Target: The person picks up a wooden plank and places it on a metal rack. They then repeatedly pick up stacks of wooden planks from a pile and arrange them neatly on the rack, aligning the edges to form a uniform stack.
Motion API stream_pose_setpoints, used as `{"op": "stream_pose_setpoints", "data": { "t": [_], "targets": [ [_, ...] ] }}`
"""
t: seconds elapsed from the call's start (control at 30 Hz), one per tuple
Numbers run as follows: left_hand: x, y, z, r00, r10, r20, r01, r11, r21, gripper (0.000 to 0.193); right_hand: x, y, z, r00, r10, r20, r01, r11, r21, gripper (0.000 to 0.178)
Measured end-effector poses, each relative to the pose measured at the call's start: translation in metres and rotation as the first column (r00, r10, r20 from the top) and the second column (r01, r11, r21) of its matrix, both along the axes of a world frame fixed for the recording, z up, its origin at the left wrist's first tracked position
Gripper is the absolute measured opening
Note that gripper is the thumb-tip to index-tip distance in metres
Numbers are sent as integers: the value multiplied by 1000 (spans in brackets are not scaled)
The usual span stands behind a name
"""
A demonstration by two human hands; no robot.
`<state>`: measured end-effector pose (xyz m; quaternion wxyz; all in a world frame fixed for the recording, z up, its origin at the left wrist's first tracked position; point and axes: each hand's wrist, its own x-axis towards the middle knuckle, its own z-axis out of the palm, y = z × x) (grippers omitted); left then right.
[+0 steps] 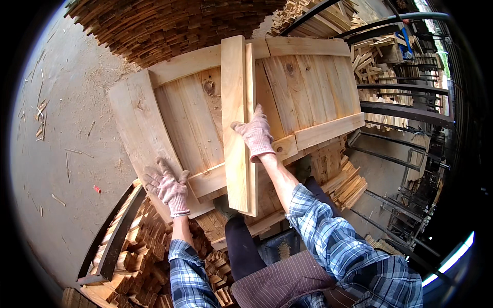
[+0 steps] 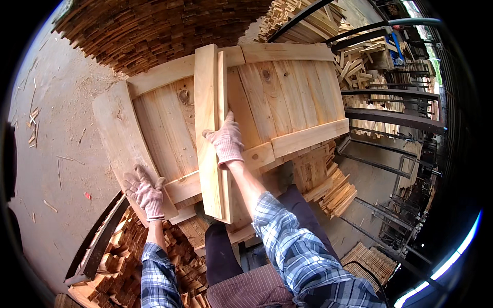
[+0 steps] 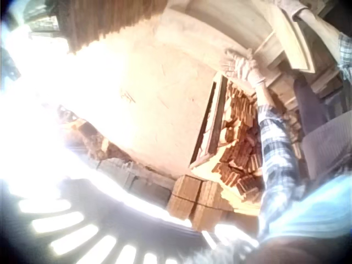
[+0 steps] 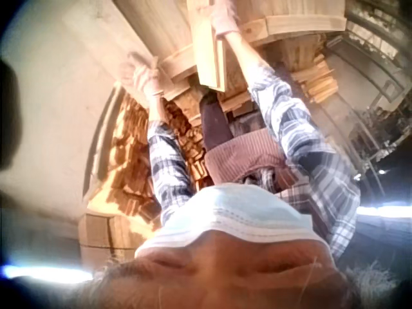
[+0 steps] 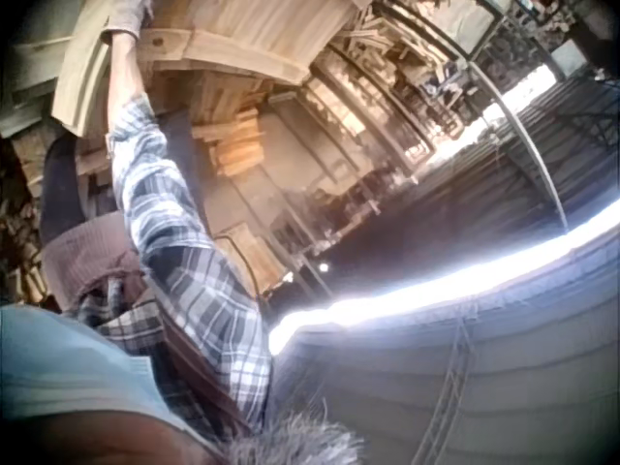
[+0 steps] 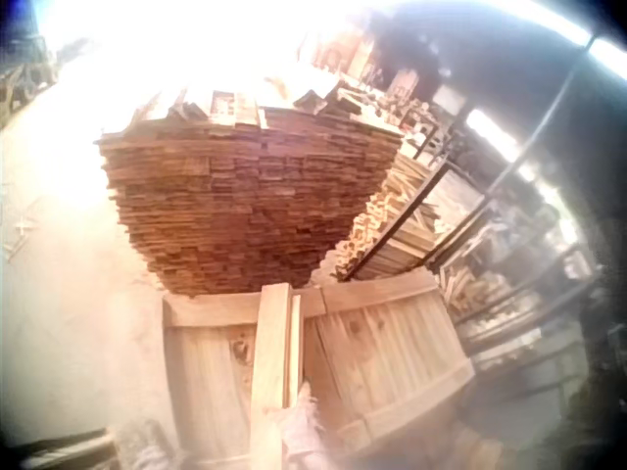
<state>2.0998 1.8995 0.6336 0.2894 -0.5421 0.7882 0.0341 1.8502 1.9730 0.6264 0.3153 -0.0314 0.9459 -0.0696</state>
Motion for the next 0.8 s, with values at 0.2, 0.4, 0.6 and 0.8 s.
{"op": "stream_pose_setpoints", "data": {
  "t": [0.2,0.4,0.6,0.8],
  "targets": [
    [23,-2,-19,986,-167,2,166,979,-121,97,16,-10,14,998,30,60,-16,975,-223,104],
    [12,-9,-12,984,-130,119,134,991,-26,103,-83,82,4,788,31,615,497,557,-665,86],
    [2,12,0,851,170,-497,-180,983,29,94,-268,194,30,833,30,553,482,452,-751,72],
    [-44,162,49,696,446,-562,-338,895,292,87,-378,277,-18,903,392,-174,-389,920,54,74]
  ]
}}
